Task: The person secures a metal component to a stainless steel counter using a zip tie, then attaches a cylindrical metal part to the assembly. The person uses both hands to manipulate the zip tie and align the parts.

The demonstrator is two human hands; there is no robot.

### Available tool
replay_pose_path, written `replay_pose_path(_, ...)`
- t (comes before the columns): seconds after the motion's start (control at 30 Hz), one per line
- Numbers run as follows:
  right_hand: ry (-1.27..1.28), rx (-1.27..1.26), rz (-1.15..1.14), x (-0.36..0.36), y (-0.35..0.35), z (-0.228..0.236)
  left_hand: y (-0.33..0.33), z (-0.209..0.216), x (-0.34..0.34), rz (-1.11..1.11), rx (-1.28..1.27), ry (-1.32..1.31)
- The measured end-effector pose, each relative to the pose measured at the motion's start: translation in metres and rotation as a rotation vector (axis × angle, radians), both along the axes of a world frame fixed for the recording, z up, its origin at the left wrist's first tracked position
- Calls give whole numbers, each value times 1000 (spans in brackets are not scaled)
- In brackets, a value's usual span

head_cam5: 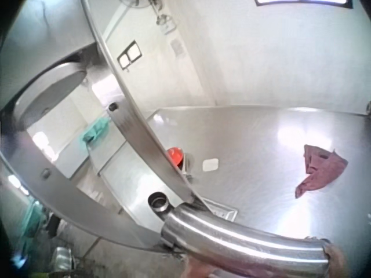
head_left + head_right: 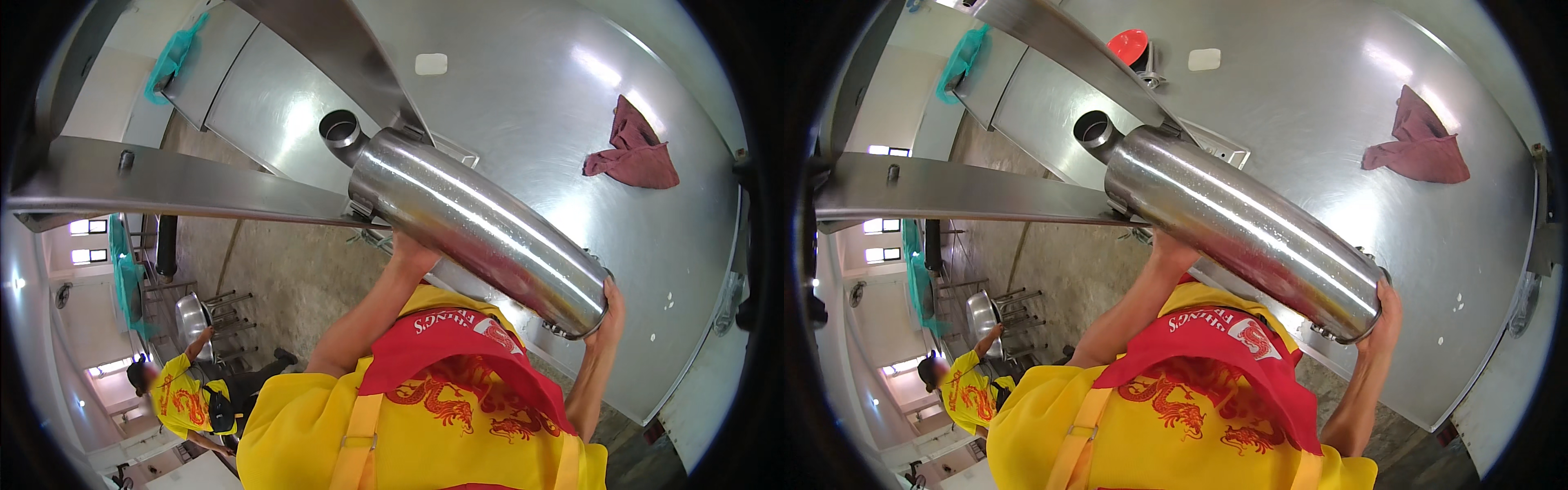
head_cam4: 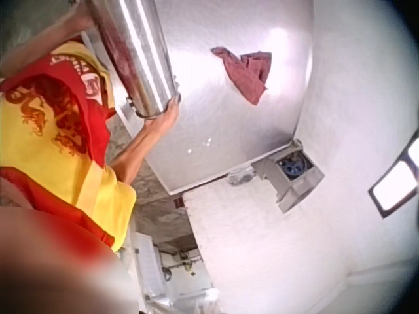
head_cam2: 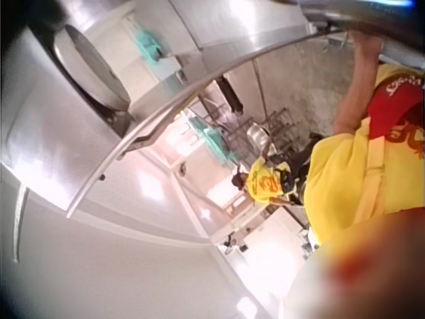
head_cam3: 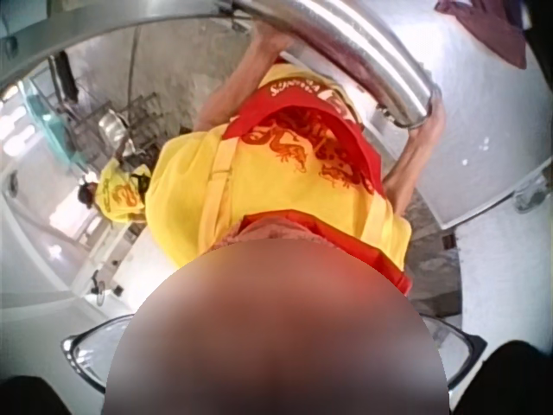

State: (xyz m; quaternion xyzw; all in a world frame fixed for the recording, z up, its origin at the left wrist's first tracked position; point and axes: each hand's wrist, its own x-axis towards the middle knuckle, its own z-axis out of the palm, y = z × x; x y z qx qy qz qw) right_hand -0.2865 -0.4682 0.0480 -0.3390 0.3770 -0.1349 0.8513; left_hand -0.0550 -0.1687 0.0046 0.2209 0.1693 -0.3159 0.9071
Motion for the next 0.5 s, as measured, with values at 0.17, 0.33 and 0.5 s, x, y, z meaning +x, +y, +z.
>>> replay_pose_path(0.17, 49, -159, -90, -4, 14, 11, 8, -51, 0, -27, 95, -259)
replay_pose_path(0.33, 50, -210, -90, -4, 28, 31, 6, -39, 2, -52, 52, -165)
replay_pose_path(0.5, 88, -208, -86, -5, 28, 28, 14, -57, 8, -69, 76, -178)
